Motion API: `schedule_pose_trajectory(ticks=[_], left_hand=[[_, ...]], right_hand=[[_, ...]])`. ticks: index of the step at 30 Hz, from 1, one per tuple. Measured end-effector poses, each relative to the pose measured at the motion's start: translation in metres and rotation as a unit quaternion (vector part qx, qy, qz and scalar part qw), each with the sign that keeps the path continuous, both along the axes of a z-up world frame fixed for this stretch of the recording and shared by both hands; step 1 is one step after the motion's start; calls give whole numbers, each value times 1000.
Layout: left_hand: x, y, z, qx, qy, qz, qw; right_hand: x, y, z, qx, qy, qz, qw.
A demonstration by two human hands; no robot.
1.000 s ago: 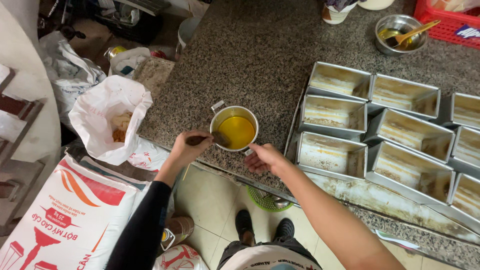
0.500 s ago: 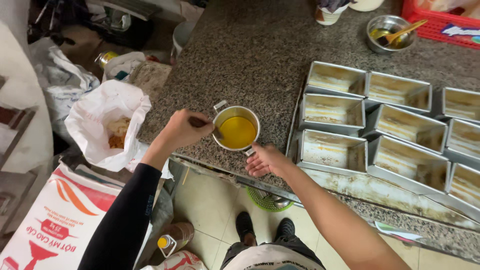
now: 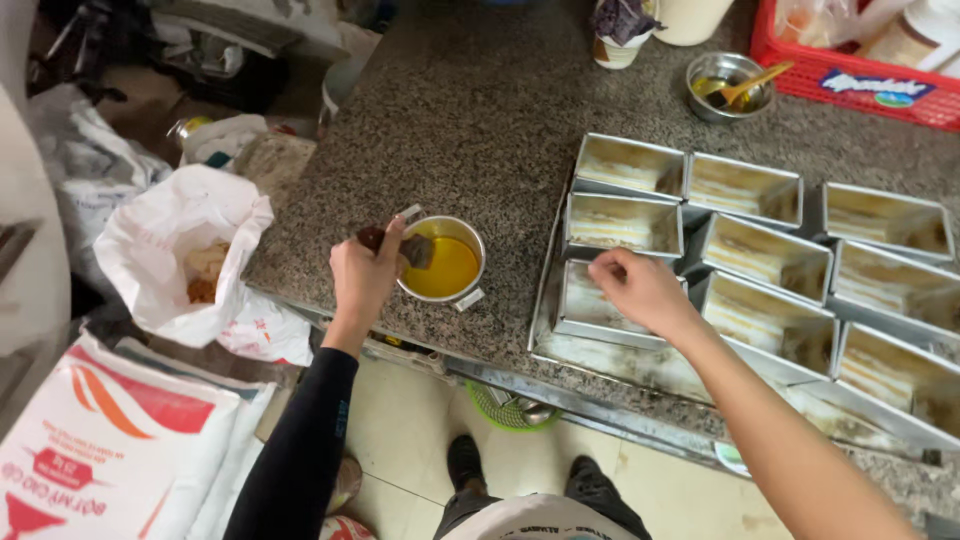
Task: The person uses a brush to apply a yellow substance from a small pot onto the interior surfaces of several rectangular baking pans on a counter.
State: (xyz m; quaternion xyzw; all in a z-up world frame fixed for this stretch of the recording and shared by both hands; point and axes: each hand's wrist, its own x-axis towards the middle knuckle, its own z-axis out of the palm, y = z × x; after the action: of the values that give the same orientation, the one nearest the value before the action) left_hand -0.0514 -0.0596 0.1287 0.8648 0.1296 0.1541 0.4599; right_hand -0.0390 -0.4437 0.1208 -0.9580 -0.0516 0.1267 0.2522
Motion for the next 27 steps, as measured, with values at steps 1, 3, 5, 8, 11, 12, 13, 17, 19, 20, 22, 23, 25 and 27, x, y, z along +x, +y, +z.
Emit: schedule_pose_trajectory(ticks=[1, 3, 5, 8, 11, 12, 13, 17, 19, 20, 22, 23, 25, 27], left_hand=[[-4, -8, -2, 24, 2, 15, 1000], [-9, -19, 5, 21, -14, 35, 999], [-21, -36, 11, 27, -71, 51, 996], [-34, -60, 17, 55, -193, 67, 977], [-40, -81, -6, 115, -199, 65, 971], [-41, -85, -14, 155, -154, 47, 975], [-43, -90, -20, 194, -109, 29, 974], [-61, -113, -3, 41, -107, 104, 988], [-72, -125, 23, -151, -105, 102, 978], [-77, -131, 38, -177, -123, 92, 972], [-92, -140, 68, -228, -157, 72, 958], [-99, -144, 83, -220, -165, 59, 960], [-115, -160, 104, -199, -173, 37, 964], [-122, -176, 119, -195, -162, 3, 967]], right_hand=[[-4, -11, 5, -25, -28, 50, 998], [-7, -33, 10, -100, -37, 117, 987], [-15, -60, 9, -197, 4, 149, 969], [-11, -85, -1, -286, 84, 161, 941], [-12, -101, -9, -231, 42, 164, 958], [-14, -104, -9, -221, 30, 153, 963], [-17, -102, -8, -211, 18, 143, 967], [-36, -96, 29, -172, -40, 132, 975], [-38, -98, 46, -71, 11, 106, 992], [-35, -99, 51, -18, 33, 94, 995], [-28, -97, 55, 85, -122, 161, 976], [-26, -94, 55, 135, -197, 193, 952], [-23, -83, 49, 129, -218, 180, 951], [-22, -63, 47, 128, -227, 172, 950]])
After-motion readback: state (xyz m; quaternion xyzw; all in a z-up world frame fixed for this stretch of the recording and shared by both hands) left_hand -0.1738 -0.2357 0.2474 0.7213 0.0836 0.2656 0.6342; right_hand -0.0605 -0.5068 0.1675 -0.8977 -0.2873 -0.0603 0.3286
